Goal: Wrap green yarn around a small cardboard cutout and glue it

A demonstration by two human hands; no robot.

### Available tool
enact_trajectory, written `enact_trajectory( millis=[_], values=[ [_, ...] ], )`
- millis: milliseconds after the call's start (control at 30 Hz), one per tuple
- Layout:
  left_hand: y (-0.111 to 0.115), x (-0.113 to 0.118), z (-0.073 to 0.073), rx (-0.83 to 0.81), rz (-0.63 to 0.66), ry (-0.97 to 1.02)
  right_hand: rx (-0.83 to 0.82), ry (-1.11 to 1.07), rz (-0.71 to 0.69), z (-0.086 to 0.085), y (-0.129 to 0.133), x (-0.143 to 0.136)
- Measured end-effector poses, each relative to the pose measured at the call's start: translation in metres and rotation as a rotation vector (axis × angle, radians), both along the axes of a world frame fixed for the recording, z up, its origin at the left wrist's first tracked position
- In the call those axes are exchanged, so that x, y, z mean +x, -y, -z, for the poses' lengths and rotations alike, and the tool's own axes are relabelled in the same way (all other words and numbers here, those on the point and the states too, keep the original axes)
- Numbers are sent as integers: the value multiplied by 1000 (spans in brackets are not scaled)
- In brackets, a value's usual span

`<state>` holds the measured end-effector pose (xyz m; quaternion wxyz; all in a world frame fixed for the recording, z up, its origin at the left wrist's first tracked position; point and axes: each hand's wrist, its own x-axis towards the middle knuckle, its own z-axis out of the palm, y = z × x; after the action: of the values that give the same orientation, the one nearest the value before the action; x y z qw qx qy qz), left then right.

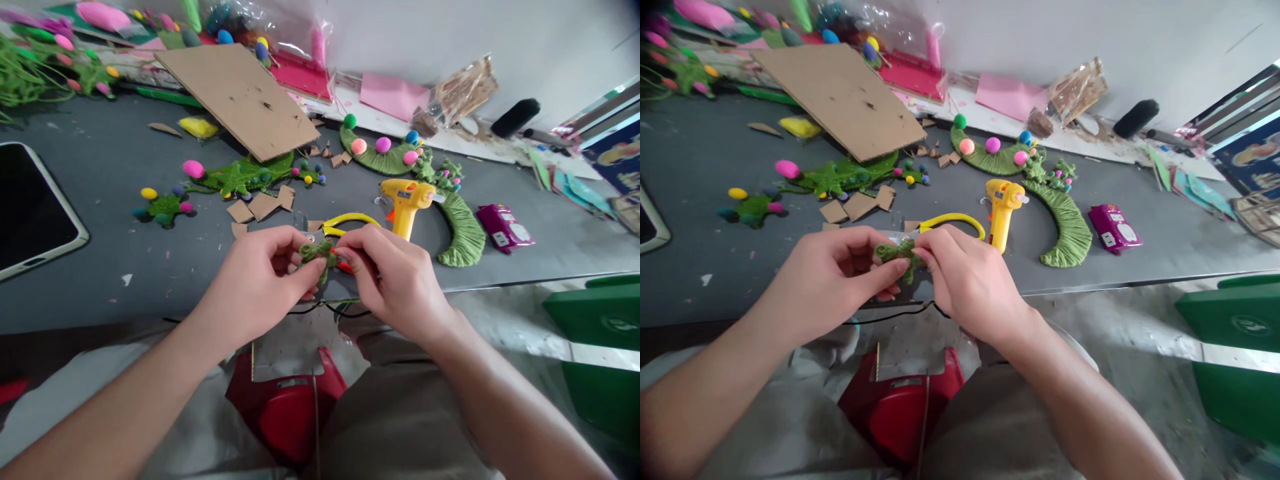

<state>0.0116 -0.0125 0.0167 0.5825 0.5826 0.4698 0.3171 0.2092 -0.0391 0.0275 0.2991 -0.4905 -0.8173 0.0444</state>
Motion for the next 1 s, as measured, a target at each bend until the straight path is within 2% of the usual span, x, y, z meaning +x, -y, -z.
enact_trajectory(
  millis=[233, 367, 533, 700, 800, 900, 1000],
  values=[
    [0, 7, 2, 118, -33, -86, 8, -29, 96, 2, 3, -10],
    [0, 9, 3, 28, -113, 52, -8, -91, 98, 7, 10, -16],
    [-3, 8, 3, -83, -199, 250, 54, -122, 59, 16, 17, -17],
    [-4, 5, 3, -189, -175, 439, 109, -89, 17, 18, 18, -13],
    [-4, 3, 2, -257, -152, 484, 90, -170, 12, 17, 16, -13],
    [-4, 0, 2, -300, -60, 525, 36, -294, 3, 14, 11, -12],
    [-5, -6, 3, -294, 49, 519, -76, -356, -68, 13, 5, -5]
  ],
)
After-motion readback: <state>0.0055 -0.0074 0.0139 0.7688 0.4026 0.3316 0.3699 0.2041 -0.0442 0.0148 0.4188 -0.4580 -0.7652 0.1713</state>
